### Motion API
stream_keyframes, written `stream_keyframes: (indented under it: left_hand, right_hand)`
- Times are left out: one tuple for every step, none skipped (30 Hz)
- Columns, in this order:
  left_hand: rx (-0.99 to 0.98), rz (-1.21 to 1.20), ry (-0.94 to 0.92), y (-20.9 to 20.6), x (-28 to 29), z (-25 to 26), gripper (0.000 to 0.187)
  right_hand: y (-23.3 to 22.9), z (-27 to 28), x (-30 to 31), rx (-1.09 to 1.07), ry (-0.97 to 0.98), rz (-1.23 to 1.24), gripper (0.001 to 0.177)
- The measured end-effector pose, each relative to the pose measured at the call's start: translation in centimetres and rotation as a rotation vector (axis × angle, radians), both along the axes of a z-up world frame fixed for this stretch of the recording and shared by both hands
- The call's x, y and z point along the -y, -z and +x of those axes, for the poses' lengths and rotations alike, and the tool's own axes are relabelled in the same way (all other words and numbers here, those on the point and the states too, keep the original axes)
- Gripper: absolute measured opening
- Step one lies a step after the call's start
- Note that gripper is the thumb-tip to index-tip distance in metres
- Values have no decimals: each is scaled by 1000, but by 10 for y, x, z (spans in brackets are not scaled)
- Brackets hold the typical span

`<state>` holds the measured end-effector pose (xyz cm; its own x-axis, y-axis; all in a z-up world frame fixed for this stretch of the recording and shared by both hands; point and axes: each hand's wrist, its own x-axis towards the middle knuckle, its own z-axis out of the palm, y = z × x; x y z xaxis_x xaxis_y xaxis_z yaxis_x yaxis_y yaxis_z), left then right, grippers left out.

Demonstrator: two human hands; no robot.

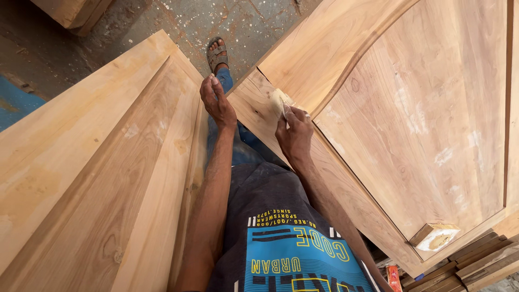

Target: The person applies wood filler to the seams and edges of a wooden door using a small wooden block. They repeatedly scoop filler from a board and smooth it into the joints and grooves of the door panel.

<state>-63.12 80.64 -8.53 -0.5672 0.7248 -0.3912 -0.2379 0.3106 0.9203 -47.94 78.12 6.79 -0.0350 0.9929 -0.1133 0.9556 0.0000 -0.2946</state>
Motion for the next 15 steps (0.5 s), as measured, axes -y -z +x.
stream_keyframes:
  left_hand:
    - [14, 2, -9, 2, -3, -1, 64]
    - [21, -5, -9, 3, -4, -2, 65]
    - [27, -12, -8, 4, -3, -1, 65]
    - [35, -24, -3, 4, 1, -1, 66]
    - [27, -36, 10, 4, 6, 1, 67]
    - [19, -46, 22, 4, 7, 2, 68]
    - [10, -55, 33, 3, 7, 2, 69]
    - [13, -55, 32, 3, 5, 2, 70]
    - [15, -55, 31, 4, 2, 1, 71]
    - [18, -60, 46, 5, 1, 0, 72]
    - [8, -63, 47, 6, -1, -2, 72]
    - [-2, -63, 43, 5, 1, 0, 72]
    - [-11, -62, 39, 4, 4, 1, 72]
    - [2, -59, 31, 5, 3, 1, 73]
    - [15, -56, 24, 5, 4, 0, 73]
  right_hand:
    - [-3, 11, -5, 17, 74, 87, 24]
    - [-6, 22, -9, 34, 150, 169, 22]
    - [-10, 34, -11, -1, 157, 184, 23]
    - [-15, 44, -10, -33, 169, 196, 24]
    - [-19, 52, -10, -37, 128, 191, 25]
    - [-23, 57, -13, -43, 85, 189, 25]
    - [-26, 60, -17, -48, 43, 186, 26]
    - [-26, 61, -27, 5, -37, 175, 29]
    - [-25, 60, -37, 57, -118, 164, 32]
    - [-22, 58, -43, 111, -184, 147, 35]
    - [-18, 55, -47, 124, -223, 96, 34]
    - [-20, 56, -43, 136, -268, 49, 34]
    - [-21, 56, -37, 147, -312, 2, 34]
    - [-19, 57, -33, 169, -351, -12, 35]
    - [-19, 59, -25, 190, -391, -26, 36]
